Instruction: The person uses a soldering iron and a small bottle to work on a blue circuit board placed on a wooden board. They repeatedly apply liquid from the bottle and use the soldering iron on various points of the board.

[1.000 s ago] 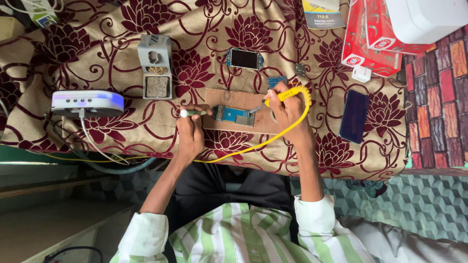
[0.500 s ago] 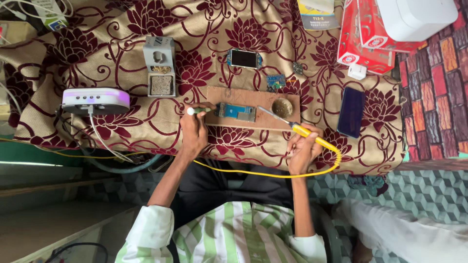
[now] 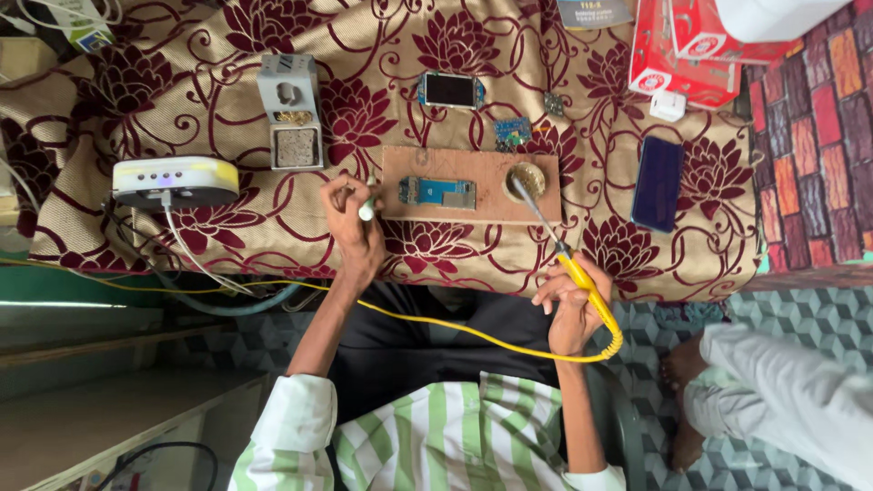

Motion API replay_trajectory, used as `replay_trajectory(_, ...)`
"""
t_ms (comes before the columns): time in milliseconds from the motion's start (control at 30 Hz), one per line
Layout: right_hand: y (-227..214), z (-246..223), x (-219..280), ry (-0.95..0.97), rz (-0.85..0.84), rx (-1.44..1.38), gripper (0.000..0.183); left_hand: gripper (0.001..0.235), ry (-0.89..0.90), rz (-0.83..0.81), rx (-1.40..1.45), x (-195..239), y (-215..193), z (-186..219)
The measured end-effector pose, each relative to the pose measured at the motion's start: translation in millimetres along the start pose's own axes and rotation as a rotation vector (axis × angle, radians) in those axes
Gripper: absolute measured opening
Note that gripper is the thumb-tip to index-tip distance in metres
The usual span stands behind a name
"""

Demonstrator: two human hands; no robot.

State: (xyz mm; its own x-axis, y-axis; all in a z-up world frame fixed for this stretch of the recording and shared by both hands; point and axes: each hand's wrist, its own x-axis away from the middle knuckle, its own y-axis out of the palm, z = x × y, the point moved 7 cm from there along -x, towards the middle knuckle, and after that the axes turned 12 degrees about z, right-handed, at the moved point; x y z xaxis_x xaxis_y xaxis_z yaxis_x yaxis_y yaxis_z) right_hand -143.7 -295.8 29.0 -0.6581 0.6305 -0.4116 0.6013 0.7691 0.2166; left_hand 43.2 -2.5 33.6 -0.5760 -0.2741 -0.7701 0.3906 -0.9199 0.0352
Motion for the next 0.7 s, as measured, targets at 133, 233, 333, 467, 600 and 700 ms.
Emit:
replay_trajectory(133,7.6,-11.9,-3.1,-0.036,0.009,0.001,0.059,0.031,0.006,-0.015,-0.068,2.7,2.1,-9.1)
replay_trajectory(233,17.5,-20.0,-13.7,-0.091,0.003,0.044,0.058,0.028,0.032,-0.045,-0.237,-2.8,1.4,-11.4)
replay_trajectory(333,19.8,-22.9,-23.6,-0.087,0.038,0.052,0.056,0.035,0.026,-0.131,-0.320,-7.1,4.7,-9.7)
replay_trajectory(467,20.7,-27.0,-33.5,-0.086,0.014,0.060,0.054,0.046,-0.227,-0.256,-0.356,-11.4,3.1,-18.0)
replay_trajectory(600,20.8,-29.8,-37.3,-0.066,-0.006,0.033,0.051,0.096,-0.118,-0.373,-0.469,-26.4,5.7,-0.1)
replay_trajectory(700,17.8,-29.4,-38.6,-0.067,0.040,0.067,0.052,0.081,-0.072,-0.393,-0.459,-36.4,-0.9,21.2)
